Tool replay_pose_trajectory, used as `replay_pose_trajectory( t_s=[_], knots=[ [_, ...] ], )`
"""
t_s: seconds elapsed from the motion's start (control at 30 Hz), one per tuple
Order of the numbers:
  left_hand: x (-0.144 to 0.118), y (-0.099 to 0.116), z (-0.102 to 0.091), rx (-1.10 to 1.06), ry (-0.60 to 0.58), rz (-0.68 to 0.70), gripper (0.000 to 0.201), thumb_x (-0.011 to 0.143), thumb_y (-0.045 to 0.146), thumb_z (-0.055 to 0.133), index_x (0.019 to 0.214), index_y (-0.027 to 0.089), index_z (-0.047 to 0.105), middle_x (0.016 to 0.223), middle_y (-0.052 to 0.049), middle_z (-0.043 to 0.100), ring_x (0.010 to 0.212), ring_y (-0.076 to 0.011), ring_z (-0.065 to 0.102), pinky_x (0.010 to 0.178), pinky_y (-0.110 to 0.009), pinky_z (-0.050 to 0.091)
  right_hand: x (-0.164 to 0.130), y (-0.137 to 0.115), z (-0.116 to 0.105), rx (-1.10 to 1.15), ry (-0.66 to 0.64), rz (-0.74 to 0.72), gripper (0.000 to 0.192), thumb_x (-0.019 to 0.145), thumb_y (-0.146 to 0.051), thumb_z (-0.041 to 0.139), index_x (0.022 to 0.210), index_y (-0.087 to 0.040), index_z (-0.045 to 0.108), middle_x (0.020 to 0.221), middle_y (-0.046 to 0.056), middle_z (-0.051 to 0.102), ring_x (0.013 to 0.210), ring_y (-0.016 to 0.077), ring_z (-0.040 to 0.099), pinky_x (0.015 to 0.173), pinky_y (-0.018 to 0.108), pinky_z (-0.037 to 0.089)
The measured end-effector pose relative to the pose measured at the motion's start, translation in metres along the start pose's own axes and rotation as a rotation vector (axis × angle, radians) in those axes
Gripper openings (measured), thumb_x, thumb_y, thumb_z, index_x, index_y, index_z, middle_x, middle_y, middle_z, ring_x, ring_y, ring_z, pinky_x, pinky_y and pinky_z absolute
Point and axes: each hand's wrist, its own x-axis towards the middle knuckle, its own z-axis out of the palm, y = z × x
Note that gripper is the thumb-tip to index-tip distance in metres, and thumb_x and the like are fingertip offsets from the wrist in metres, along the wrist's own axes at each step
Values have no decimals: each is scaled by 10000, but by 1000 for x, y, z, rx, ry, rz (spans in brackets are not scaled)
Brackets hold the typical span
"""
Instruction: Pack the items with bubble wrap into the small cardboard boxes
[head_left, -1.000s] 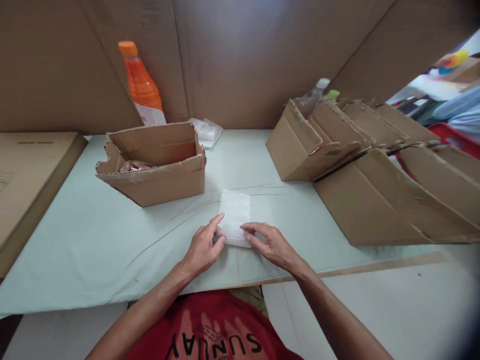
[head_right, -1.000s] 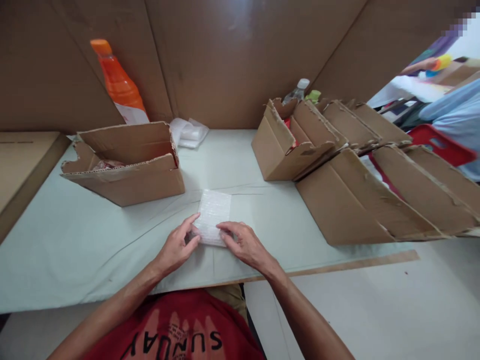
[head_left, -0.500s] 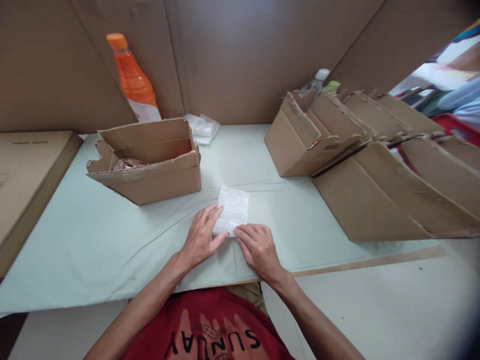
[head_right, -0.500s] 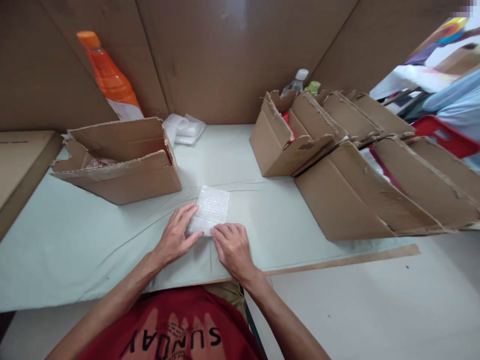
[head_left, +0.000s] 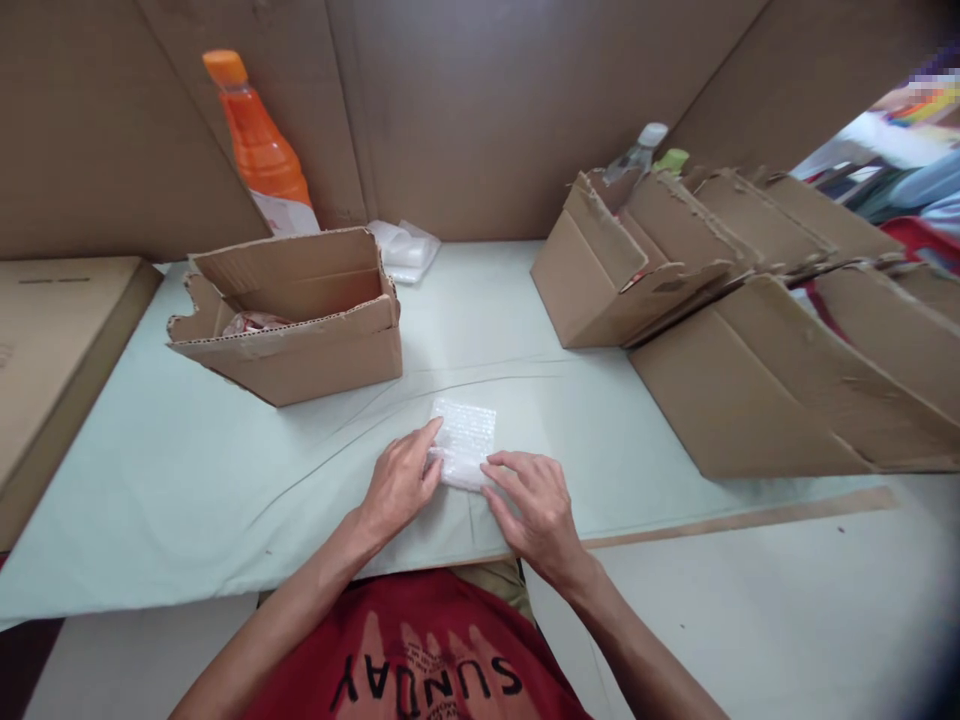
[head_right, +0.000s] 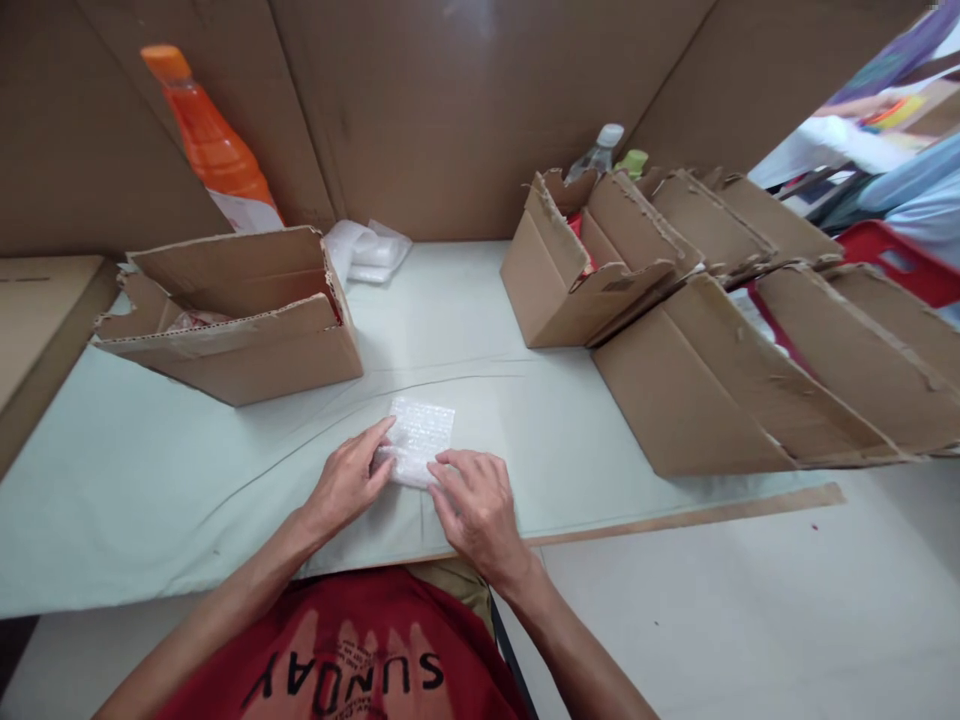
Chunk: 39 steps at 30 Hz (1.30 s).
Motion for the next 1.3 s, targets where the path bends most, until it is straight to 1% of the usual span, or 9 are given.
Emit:
replay_pose_trajectory(
  t_s=[0.1,0.27,0.47,0.63,0.77,0.87,1.03,1.13,1.3],
  knots=[
    [0,2,-1,42,71,66,459,906,183,543,1364,169,520,1155,-127,672,1051,-264,628,921,-421,509,0,1,6,-59,-126,-85,253,933,-183,598,1178,-217,655,1210,102,703,1110,274,610,939,447,428],
    [-16,3,-13,-35,49,267,482,898,181,566,1376,169,501,1226,-128,651,1165,-272,565,1016,-452,444,5,7,13,58,-128,-74,238,972,-159,538,1170,-188,667,1079,95,757,957,241,670,850,408,470],
    [-34,4,-23,-141,-17,46,493,892,158,533,1384,168,515,997,-73,697,905,-211,620,864,-373,506,3,-1,5,322,-234,69,238,995,-245,532,1177,-215,682,1064,61,776,917,200,711,835,349,524],
    [-26,3,-18,12,-2,-20,425,890,190,539,1305,116,587,867,-74,686,813,-231,615,796,-386,517,11,4,11,62,-163,106,251,982,-288,547,1159,-176,685,1136,126,732,1037,280,657,879,436,492],
    [-21,2,-14,179,32,-9,381,898,205,554,1262,107,604,937,-105,688,871,-269,603,825,-432,512,23,13,18,-25,-219,85,393,939,-380,611,1248,-139,635,1363,186,612,1244,350,552,991,508,456],
    [-23,1,-13,209,56,-13,360,895,201,551,1243,127,604,990,-111,675,915,-276,602,838,-432,513,26,17,24,13,-248,66,356,928,-400,619,1186,-155,642,1406,185,581,1338,350,491,1055,521,421],
    [-28,-3,-14,48,102,-11,426,869,155,537,1295,154,557,1155,-114,648,1044,-250,602,905,-394,513,23,19,30,98,-217,76,308,921,-397,623,1145,-186,624,1440,174,553,1334,319,509,1044,493,438],
    [-28,-4,-14,21,115,-8,406,878,151,523,1282,156,566,1157,-116,639,1069,-249,597,926,-394,508,21,18,27,105,-173,65,389,921,-405,623,1248,-195,594,1458,178,533,1316,312,525,1036,487,446],
    [-27,-3,-13,69,87,-28,376,879,139,524,1246,176,595,1086,-97,654,1000,-251,593,900,-409,507,17,10,11,138,-161,-79,313,916,-357,644,1189,-204,634,1444,171,543,1320,307,515,1028,479,447]
  ],
)
